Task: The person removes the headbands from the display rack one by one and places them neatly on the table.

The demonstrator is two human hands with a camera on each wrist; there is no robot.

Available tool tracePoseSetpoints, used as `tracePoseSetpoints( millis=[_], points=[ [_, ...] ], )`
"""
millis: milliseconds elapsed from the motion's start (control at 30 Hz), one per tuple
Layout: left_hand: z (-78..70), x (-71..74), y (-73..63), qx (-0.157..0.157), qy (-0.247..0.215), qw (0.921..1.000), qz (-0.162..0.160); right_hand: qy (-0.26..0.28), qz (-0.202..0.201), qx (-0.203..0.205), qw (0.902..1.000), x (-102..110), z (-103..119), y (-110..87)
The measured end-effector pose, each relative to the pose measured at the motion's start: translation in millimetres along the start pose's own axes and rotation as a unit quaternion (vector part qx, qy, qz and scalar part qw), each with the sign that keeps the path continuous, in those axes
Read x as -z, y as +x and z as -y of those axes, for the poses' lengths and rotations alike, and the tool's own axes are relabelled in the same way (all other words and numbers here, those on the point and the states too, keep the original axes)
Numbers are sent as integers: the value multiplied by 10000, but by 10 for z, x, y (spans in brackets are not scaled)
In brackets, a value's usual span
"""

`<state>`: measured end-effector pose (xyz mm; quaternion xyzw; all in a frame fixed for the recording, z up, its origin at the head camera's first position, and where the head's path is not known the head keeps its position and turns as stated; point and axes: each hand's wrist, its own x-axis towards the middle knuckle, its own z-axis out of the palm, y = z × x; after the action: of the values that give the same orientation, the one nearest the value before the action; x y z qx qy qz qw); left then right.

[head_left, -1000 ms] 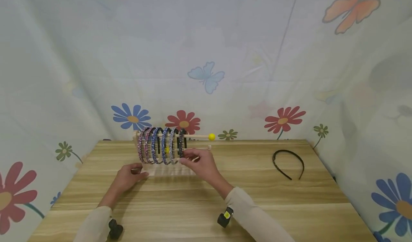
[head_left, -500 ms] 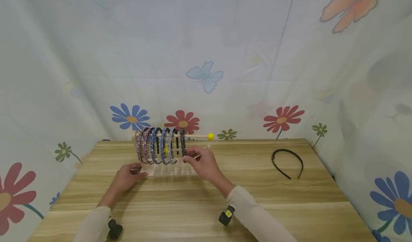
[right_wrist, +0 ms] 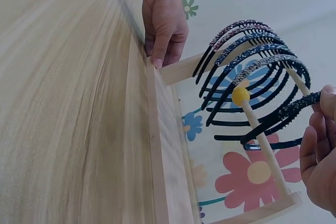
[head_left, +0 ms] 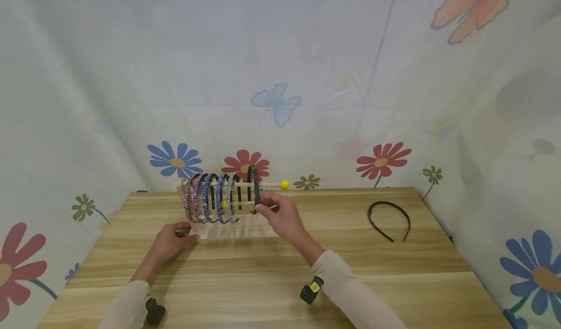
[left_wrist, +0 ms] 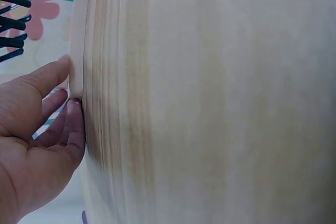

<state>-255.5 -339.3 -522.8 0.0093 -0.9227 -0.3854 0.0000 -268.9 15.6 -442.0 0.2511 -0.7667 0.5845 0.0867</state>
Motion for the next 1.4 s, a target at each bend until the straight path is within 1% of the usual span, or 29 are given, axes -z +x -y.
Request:
tracePoseSetpoints(
  millis=[33, 133, 233, 367, 467, 633, 900, 1100, 1400],
  points=[
    [6, -1, -1, -17, 12, 10000, 19, 40, -9, -11, 10000, 5, -3, 3],
    [14, -6, -2, 63, -15, 10000, 8, 133, -43, -8, 9999, 23, 1, 12],
    [13, -7, -5, 38, 23, 10000, 16, 207, -85, -3, 9997, 41, 36, 29],
    [2, -1, -4, 51, 1, 10000, 25, 229, -107, -27, 9997, 95, 282, 6],
    [3, -5, -2, 97, -24, 9999, 38, 177, -123, -56, 9998, 117, 346, 2],
    [1, -14, -9, 66, -29, 10000, 27, 152, -146, -88, 9997, 130, 223, 38],
    [6, -21, -12, -7, -31, 10000, -26, 138, -167, 54, 9998, 243, 287, 17],
    [1, -11, -7, -44, 26, 10000, -22, -13, -205, 201, 9996, 352, 323, 12],
    [-14, -13, -11, -8, 64, 10000, -12, -255, -262, 336, 9988, 518, 352, 11]
  ],
)
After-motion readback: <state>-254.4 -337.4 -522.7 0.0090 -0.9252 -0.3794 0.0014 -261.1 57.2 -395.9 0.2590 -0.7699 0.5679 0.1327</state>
